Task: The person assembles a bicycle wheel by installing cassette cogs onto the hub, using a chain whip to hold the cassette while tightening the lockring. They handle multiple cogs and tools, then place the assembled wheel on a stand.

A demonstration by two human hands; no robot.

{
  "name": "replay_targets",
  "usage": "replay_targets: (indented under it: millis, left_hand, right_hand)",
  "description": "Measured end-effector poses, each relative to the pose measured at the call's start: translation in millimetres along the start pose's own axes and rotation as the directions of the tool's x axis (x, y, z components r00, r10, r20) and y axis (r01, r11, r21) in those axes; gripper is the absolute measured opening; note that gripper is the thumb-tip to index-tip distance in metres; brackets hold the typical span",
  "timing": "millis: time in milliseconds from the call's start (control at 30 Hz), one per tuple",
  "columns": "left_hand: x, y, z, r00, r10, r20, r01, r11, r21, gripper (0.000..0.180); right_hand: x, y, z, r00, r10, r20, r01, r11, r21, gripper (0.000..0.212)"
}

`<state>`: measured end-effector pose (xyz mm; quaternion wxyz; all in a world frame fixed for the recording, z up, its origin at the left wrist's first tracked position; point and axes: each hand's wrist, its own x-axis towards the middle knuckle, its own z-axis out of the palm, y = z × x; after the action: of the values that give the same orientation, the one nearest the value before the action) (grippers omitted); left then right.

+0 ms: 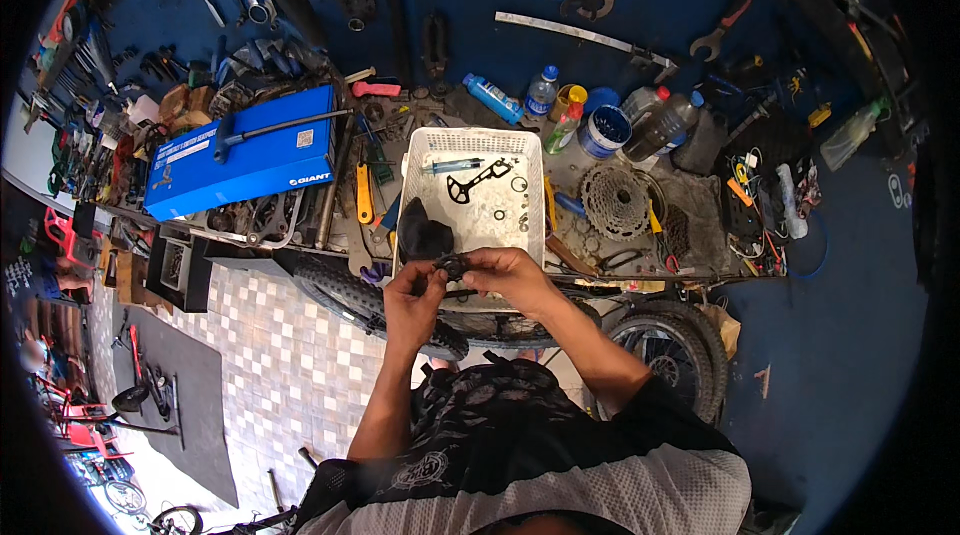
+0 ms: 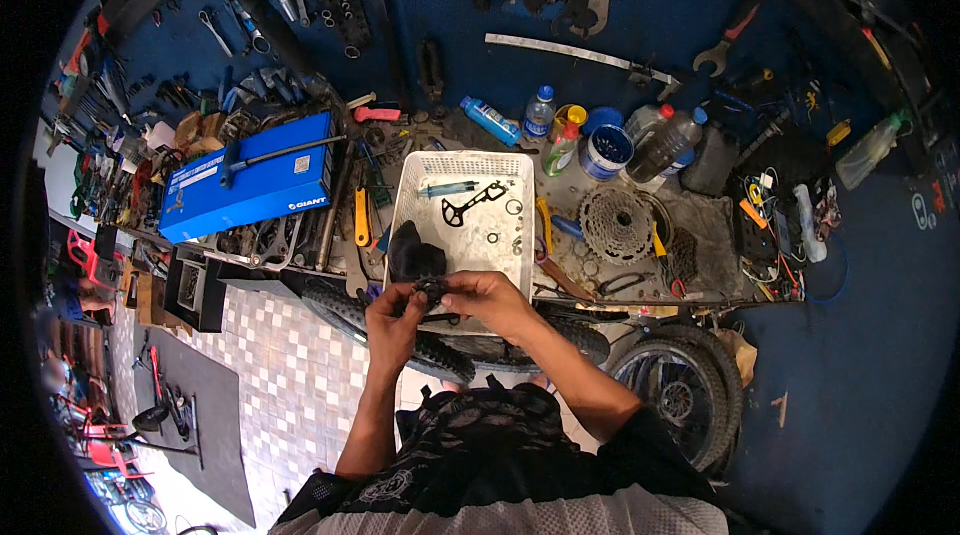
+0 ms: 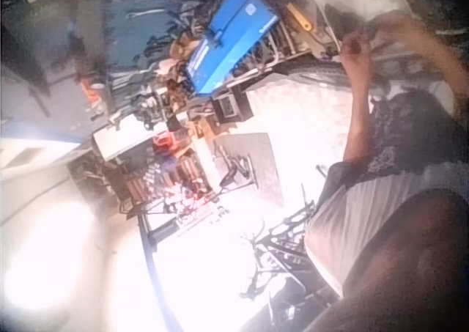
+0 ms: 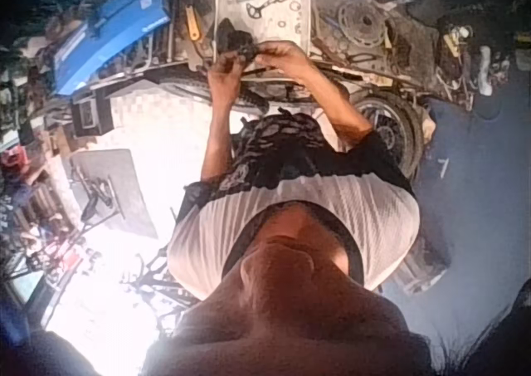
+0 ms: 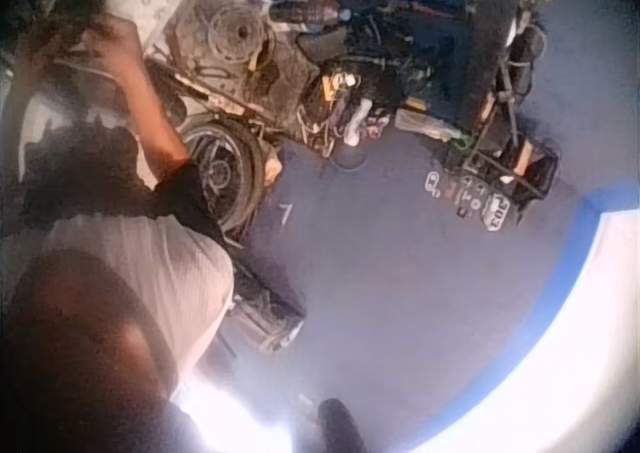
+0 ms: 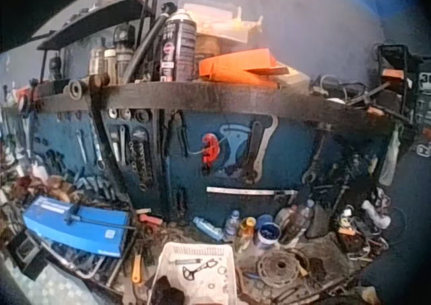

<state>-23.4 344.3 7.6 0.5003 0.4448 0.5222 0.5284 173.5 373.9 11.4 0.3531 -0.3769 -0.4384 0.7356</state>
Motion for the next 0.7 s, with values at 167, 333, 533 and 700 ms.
replay_targets:
  millis: [167, 333, 533, 700]
  left_hand:
    - [-2.5, -3.0, -4.3, 1.0, 0.014, -0.001, -0.014, 0.999, 0.035, 0.01]
    - [2.6, -4.2, -5.5, 1.0, -0.008, 0.026, 0.01, 0.998, -0.06, 0.007]
    - [8.9, -3.6, -4.3, 0.986, -0.163, -0.041, 0.146, 0.952, -0.269, 0.008]
    - [11.7, -8.7, -7.7, 0.986, -0.144, -0.08, 0.113, 0.944, -0.309, 0.01]
  right_hand:
    - [2.6, 0.9, 6.5, 0.997, -0.068, -0.024, 0.065, 0.993, -0.101, 0.031]
    - [14.8, -22.8, -15.3, 0.985, -0.066, 0.162, 0.122, 0.923, -0.365, 0.031]
    - [66.0, -58.6, -64.7, 0.961, -0.195, -0.193, -0.237, -0.232, -0.943, 0.025]
    - [93.7, -43.2, -76.2, 0.981, -0.048, -0.187, -0.177, -0.609, -0.773, 0.024]
